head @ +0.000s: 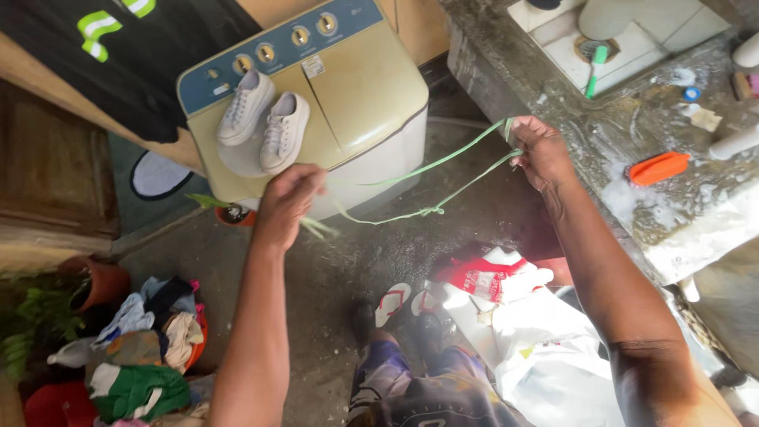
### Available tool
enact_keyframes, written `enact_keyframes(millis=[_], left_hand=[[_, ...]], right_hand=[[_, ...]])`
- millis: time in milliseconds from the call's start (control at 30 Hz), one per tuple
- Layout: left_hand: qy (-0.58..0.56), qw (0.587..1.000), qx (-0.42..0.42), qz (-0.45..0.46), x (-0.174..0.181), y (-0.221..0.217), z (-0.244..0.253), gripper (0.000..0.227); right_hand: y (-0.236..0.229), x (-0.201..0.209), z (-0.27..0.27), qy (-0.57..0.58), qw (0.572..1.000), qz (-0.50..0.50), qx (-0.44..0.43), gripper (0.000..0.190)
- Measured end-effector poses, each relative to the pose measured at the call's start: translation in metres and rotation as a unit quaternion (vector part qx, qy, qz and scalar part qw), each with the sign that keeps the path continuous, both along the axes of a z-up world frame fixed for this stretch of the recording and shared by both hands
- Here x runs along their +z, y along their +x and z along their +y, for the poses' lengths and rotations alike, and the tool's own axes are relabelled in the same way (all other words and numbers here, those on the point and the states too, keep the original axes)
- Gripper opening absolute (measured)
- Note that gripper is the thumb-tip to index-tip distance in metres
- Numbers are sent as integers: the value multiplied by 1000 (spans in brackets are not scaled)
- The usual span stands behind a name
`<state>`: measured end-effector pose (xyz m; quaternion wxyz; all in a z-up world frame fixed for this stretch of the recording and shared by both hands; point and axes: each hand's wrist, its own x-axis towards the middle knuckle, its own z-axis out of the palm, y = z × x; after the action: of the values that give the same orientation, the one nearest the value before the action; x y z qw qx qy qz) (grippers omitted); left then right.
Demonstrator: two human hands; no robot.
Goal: The person rinses a shoe insole under a faucet and then uses a brush and soapy water to scrub long green rubber straps on a concrete utility ledge.
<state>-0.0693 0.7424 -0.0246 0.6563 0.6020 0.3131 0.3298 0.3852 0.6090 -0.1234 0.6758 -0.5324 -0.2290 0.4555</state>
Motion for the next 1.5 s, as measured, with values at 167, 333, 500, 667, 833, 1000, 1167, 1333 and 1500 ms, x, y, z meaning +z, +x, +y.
enact_keyframes(millis=[167,333,500,667,833,1000,1167,1333,1500], left_hand=[[130,988,-82,28,-12,114,23,31],[137,977,-149,64,-22,234,35,36],[79,960,-267,35,-31,303,85,31],[173,935,-299,79,-21,339,160,36],[242,931,-261,81,14,376,247,39],[245,936,-231,-99,40,421,326,30],[204,946,-208,-138,55,466,367,26],[160,960,-169,-157,53,520,379,25],[239,943,-171,-155,53,577,398,25]], right_hand=[[-19,46,4,16,1000,-20,0,13],[-40,76,30,-4,971,-237,-16,7],[-28,90,63,-43,940,-334,-46,10],[10,126,79,-218,843,-487,-72,17],[59,173,69,-368,737,-560,-87,22],[131,185,30,-348,712,-595,-131,22],[188,167,3,-406,668,-606,-149,31],[239,101,-2,-467,589,-647,-130,39],[284,21,-13,-599,569,-562,-45,42]])
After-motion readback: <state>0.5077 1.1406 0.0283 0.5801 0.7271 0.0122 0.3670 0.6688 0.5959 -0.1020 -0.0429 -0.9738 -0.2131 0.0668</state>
